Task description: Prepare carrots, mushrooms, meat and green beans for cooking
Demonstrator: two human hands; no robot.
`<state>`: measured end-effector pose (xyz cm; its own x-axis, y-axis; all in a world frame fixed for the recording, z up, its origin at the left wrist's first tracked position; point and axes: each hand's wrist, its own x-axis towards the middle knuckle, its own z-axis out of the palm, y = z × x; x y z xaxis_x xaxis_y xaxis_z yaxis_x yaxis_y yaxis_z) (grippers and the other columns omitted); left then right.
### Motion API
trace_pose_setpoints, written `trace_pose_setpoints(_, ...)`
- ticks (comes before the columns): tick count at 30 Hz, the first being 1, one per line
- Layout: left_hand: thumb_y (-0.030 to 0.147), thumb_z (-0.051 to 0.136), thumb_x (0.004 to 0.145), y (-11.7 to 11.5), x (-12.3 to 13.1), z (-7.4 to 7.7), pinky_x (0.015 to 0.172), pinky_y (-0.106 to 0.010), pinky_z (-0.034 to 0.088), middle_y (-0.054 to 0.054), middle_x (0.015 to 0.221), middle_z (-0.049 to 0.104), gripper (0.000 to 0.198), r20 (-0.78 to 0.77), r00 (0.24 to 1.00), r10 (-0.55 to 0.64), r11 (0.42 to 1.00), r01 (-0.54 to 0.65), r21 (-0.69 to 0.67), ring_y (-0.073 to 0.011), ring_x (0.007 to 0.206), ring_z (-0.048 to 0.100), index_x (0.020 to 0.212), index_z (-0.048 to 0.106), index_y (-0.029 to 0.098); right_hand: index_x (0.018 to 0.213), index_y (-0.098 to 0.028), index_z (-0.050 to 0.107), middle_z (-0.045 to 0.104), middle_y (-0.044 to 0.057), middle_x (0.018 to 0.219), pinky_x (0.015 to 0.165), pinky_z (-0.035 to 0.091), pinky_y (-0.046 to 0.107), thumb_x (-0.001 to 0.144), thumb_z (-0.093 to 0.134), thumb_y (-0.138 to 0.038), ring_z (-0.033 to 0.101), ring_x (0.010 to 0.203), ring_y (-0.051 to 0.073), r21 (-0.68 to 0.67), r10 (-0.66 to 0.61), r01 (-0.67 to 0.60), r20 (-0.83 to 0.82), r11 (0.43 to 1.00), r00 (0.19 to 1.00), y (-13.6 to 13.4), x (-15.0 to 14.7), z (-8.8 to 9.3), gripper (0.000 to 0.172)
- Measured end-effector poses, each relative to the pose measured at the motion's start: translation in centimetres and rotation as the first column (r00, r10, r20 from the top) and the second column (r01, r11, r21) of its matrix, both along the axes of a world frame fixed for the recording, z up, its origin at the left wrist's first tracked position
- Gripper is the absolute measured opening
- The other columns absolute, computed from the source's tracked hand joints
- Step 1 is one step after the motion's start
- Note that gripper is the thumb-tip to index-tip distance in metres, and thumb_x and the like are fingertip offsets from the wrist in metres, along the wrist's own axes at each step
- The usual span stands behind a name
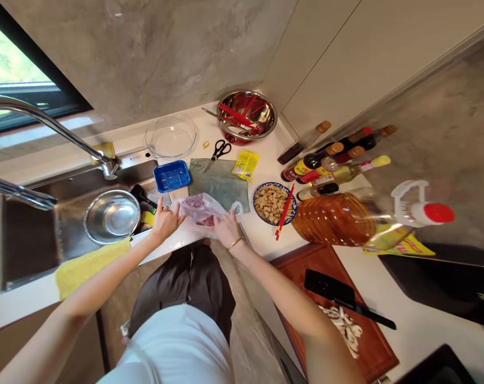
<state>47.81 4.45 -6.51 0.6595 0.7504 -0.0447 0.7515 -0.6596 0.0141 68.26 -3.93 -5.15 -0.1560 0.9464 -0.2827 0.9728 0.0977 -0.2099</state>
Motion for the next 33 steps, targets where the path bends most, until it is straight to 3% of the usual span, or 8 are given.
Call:
trace_pose_setpoints(7, 0.035, 0.055, 0.079, 0.5, 2.9, 3.9, 0.109, -0.052, 0.012, -0.021, 0.111, 0.064, 0.083, 0.001, 0.962, 0.275, 0.959, -0.274, -0.079, -0.0341, 0.117, 0.05, 0.144, 0.017, 0.001, 0.144, -0.012, 0.03, 0.047, 0.022, 0.136, 0.109, -0.005, 0.062, 0.069, 0.068, -0.029, 0.029, 0.135, 0.031, 0.034, -0.093, 0.087, 0.452, 0.996, 0.887, 4.1, 3.4, 2.1, 0.086)
trace_pose_setpoints(10, 0.03, 0.06, 0.073, 0.3, 2.1, 5.1, 0.109, -0.052, 0.012, -0.019, 0.113, 0.064, 0.093, -0.069, 0.941, 0.331, 0.941, -0.335, -0.058, -0.0325, 0.11, 0.053, 0.146, 0.01, 0.003, 0.138, -0.013, 0.041, 0.041, 0.021, 0.141, 0.107, -0.006, 0.064, 0.07, 0.067, -0.029, 0.02, 0.139, 0.032, 0.059, -0.064, 0.045, 0.377, 0.997, 0.924, 4.1, 3.3, 2.9, 0.075)
trace_pose_setpoints(14, 0.027, 0.058, 0.074, 0.6, -0.6, 6.1, 0.109, -0.058, 0.009, -0.021, 0.122, 0.058, 0.094, -0.024, 0.92, 0.39, 0.921, -0.39, 0.003, -0.0328, 0.109, 0.053, 0.146, 0.002, 0.004, 0.122, -0.021, 0.056, 0.058, 0.012, 0.126, 0.108, -0.004, 0.061, 0.088, 0.047, -0.017, 0.037, 0.129, 0.027, 0.25, 0.098, -0.125, 0.117, 0.96, 0.988, 3.0, -0.3, 3.9, 0.036)
trace_pose_setpoints(18, 0.022, 0.052, 0.076, 0.8, -1.4, 6.9, 0.108, -0.063, 0.006, -0.02, 0.121, 0.059, 0.086, 0.085, 0.937, 0.339, 0.941, -0.338, -0.021, -0.0341, 0.113, 0.051, 0.147, 0.006, 0.008, 0.113, -0.021, 0.059, 0.067, 0.007, 0.104, 0.107, 0.021, 0.043, 0.096, 0.035, -0.019, 0.056, 0.105, 0.019, 0.227, 0.269, -0.243, -0.092, 0.943, 0.959, 3.2, -3.8, 3.0, 0.03)
trace_pose_setpoints(21, 0.019, 0.05, 0.077, 0.5, -0.2, 7.1, 0.109, -0.062, 0.004, -0.019, 0.121, 0.06, 0.082, 0.133, 0.935, 0.329, 0.944, -0.323, -0.066, -0.0337, 0.114, 0.05, 0.147, 0.01, 0.009, 0.115, -0.012, 0.057, 0.069, 0.014, 0.091, 0.097, 0.03, 0.042, 0.094, 0.038, -0.022, 0.063, 0.086, 0.022, 0.031, 0.027, -0.026, -0.019, 0.999, 0.999, 4.2, -2.8, 1.0, 0.03)
trace_pose_setpoints(25, 0.017, 0.045, 0.077, -0.3, 2.0, 6.2, 0.11, -0.058, 0.006, -0.018, 0.116, 0.063, 0.079, 0.15, 0.939, 0.309, 0.949, -0.295, -0.106, -0.0314, 0.111, 0.053, 0.147, 0.009, 0.006, 0.13, -0.007, 0.046, 0.067, 0.023, 0.101, 0.097, 0.024, 0.055, 0.083, 0.055, -0.023, 0.062, 0.094, 0.033, -0.082, -0.327, 0.346, 0.186, 0.934, 0.926, 4.5, 2.5, -1.4, 0.051)
trace_pose_setpoints(28, 0.015, 0.043, 0.077, -1.1, 3.4, 4.9, 0.11, -0.056, 0.007, -0.017, 0.112, 0.065, 0.079, 0.159, 0.954, 0.254, 0.96, -0.229, -0.16, -0.0307, 0.108, 0.054, 0.147, 0.009, 0.004, 0.131, -0.01, 0.048, 0.063, 0.021, 0.115, 0.099, 0.022, 0.058, 0.073, 0.065, -0.022, 0.058, 0.103, 0.036, -0.152, -0.343, 0.368, 0.17, 0.917, 0.924, 3.9, 5.2, -2.2, 0.062)
trace_pose_setpoints(33, 0.016, 0.043, 0.077, -1.5, 4.2, 3.3, 0.11, -0.056, 0.007, -0.018, 0.111, 0.065, 0.079, 0.198, 0.942, 0.272, 0.956, -0.24, -0.17, -0.0311, 0.109, 0.053, 0.147, 0.009, 0.003, 0.107, -0.024, 0.066, 0.065, 0.009, 0.114, 0.101, 0.026, 0.051, 0.09, 0.04, -0.031, 0.057, 0.107, 0.026, -0.113, -0.363, 0.365, 0.037, 0.924, 0.931, 4.5, 3.5, -2.7, 0.031)
